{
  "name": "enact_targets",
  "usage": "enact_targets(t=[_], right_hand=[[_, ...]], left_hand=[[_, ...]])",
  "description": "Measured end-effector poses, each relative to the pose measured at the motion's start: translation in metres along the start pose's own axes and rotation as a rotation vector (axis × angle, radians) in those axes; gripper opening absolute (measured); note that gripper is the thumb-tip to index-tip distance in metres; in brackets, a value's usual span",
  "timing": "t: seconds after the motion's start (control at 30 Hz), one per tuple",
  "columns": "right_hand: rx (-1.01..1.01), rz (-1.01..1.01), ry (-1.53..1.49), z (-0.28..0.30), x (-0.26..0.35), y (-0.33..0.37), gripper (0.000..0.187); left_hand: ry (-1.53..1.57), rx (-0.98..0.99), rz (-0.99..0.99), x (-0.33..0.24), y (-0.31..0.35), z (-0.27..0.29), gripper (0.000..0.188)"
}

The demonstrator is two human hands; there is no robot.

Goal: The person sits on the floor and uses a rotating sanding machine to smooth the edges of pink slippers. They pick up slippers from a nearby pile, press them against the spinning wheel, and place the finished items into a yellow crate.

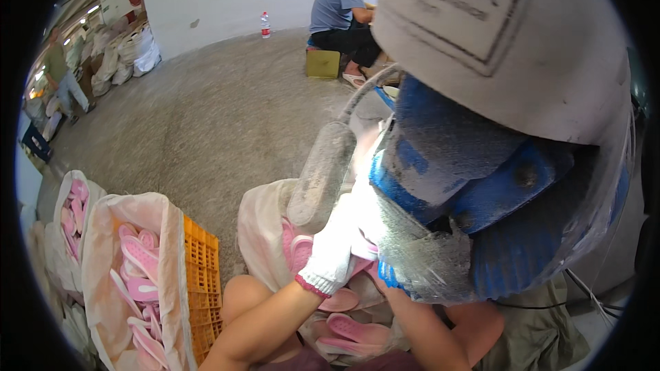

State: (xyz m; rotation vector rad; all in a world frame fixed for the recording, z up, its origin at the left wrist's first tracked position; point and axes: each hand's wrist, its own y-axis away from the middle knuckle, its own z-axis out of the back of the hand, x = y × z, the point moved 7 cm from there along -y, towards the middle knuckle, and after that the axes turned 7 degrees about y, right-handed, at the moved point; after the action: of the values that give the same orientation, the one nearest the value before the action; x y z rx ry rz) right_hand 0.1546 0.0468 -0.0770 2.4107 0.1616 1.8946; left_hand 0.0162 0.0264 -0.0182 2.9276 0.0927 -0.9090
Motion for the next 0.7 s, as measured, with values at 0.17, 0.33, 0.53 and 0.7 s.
enact_targets(t=[0.17,0.33,0.53,0.7], right_hand=[[0.088,-0.209,-0.944,-0.038,0.007,0.083,0.028],[-0.288,-0.197,-0.433,0.027,0.009,0.189,0.045],[-0.144,-0.135,-0.054,0.029,0.029,0.185,0.055],[-0.055,-0.003,-0.171,0.011,0.029,0.123,0.032]], left_hand=[[-0.011,-0.001,0.056,0.014,-0.003,0.008,0.037],[0.228,-0.012,0.074,0.032,0.001,0.018,0.034],[-0.007,-0.089,0.139,0.014,0.024,0.0,0.037],[-0.005,0.098,0.003,-0.003,0.014,-0.018,0.045]])
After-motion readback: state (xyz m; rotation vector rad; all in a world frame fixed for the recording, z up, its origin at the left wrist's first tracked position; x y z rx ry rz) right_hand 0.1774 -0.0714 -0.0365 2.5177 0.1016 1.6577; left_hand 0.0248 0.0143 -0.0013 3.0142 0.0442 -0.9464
